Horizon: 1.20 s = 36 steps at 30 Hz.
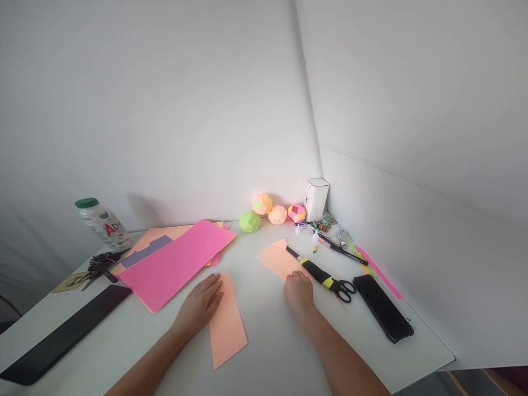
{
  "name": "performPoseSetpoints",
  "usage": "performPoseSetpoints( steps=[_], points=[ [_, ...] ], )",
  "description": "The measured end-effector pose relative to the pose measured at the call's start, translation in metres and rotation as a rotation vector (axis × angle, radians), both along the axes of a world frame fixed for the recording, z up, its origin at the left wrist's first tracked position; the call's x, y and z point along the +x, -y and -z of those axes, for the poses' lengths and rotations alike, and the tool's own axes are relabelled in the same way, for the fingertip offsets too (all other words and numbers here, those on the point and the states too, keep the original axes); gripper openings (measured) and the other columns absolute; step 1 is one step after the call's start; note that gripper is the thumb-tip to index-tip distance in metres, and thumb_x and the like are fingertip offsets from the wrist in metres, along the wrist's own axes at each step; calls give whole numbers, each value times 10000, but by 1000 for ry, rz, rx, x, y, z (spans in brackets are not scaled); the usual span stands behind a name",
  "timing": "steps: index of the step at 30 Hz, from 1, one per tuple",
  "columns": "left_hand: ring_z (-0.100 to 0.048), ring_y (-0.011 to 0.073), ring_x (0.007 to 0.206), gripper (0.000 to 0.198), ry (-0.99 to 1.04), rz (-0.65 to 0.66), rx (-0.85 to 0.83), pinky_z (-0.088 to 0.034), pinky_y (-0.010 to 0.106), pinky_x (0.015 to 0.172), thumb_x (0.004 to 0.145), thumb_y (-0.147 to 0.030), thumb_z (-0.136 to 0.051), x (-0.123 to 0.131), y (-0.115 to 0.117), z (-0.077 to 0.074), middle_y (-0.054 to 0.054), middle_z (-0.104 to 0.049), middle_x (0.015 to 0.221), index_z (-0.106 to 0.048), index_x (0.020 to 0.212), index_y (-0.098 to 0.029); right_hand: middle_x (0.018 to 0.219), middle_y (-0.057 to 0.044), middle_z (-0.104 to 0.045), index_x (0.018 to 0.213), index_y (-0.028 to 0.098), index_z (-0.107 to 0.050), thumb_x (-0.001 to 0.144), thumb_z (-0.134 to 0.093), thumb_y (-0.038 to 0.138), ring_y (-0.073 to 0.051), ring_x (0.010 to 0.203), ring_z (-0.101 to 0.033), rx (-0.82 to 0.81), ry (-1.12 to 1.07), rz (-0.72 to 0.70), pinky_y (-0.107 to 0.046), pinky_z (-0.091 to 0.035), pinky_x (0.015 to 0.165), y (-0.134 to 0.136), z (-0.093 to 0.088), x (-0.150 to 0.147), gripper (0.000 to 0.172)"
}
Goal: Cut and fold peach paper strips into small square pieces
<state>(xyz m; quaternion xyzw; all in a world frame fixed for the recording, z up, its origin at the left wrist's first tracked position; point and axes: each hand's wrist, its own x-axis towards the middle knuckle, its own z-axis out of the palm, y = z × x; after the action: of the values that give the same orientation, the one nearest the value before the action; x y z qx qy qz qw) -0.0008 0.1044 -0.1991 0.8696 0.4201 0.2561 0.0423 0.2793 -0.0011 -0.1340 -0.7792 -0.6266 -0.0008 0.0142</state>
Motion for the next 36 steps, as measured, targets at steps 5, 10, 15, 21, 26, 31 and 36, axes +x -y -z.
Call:
performPoseSetpoints(
  steps=[5, 10, 15, 21, 26, 31, 36],
  points=[
    [-504, 316, 1259, 419, 7, -58, 64, -426, 529, 1040, 842, -161, -333, -5, -4, -1, 113, -634, 1245, -672, 1087, -186, 1088, -81, -640, 1051, 155, -637, 932, -559, 243, -197, 966, -619, 76, -80, -230, -366, -525, 828, 8, 5, -18, 167],
    [-569, 292, 1163, 416, -18, -26, 114, -475, 500, 974, 865, -124, -325, 1, 12, -14, 118, -655, 1191, -644, 1126, -178, 761, -65, -660, 682, 153, -634, 814, -513, 57, -171, 765, -611, 236, -164, -403, -265, -475, 662, 23, 16, -50, 203],
    [-552, 349, 1168, 380, -139, 136, 104, -500, 491, 890, 941, -301, -385, 26, 49, -17, 175, -624, 1239, -627, 1168, -117, 590, -5, -582, 596, 178, -549, 743, -494, 63, -124, 561, -532, 442, -253, -414, -217, -372, 504, 33, 15, -60, 194],
    [-302, 304, 1401, 562, -288, 411, 69, -278, 477, 1123, 973, -485, -346, 27, 70, -20, 52, -340, 1530, -318, 1478, -241, 600, 6, -550, 706, 194, -528, 889, -405, 136, -115, 523, -506, 743, -328, -207, -217, -399, 498, 29, -8, -34, 228],
    [-162, 351, 1441, 593, -396, 511, -139, -211, 566, 1133, 996, -480, -255, 25, 71, -40, 15, -172, 1577, -74, 1522, -275, 809, -81, -641, 777, 205, -529, 906, -404, 147, -182, 763, -613, 851, -307, -239, -300, -491, 650, 23, -21, -11, 189],
    [-49, 395, 1441, 604, -464, 488, -289, -190, 621, 1119, 972, -482, -333, 22, 63, -52, 9, -103, 1587, -123, 1514, -317, 838, -66, -643, 705, 219, -514, 802, -458, 101, -205, 914, -594, 610, -275, -557, -315, -495, 720, 26, -10, -28, 163],
    [-183, 381, 1428, 624, -443, 472, -180, -307, 569, 1085, 907, -363, -486, 7, 41, -43, -11, -199, 1576, -240, 1479, -398, 750, -57, -590, 673, 194, -532, 695, -465, 53, -196, 747, -529, 361, -242, -662, -306, -450, 612, 35, 7, -48, 158]
  ],
)
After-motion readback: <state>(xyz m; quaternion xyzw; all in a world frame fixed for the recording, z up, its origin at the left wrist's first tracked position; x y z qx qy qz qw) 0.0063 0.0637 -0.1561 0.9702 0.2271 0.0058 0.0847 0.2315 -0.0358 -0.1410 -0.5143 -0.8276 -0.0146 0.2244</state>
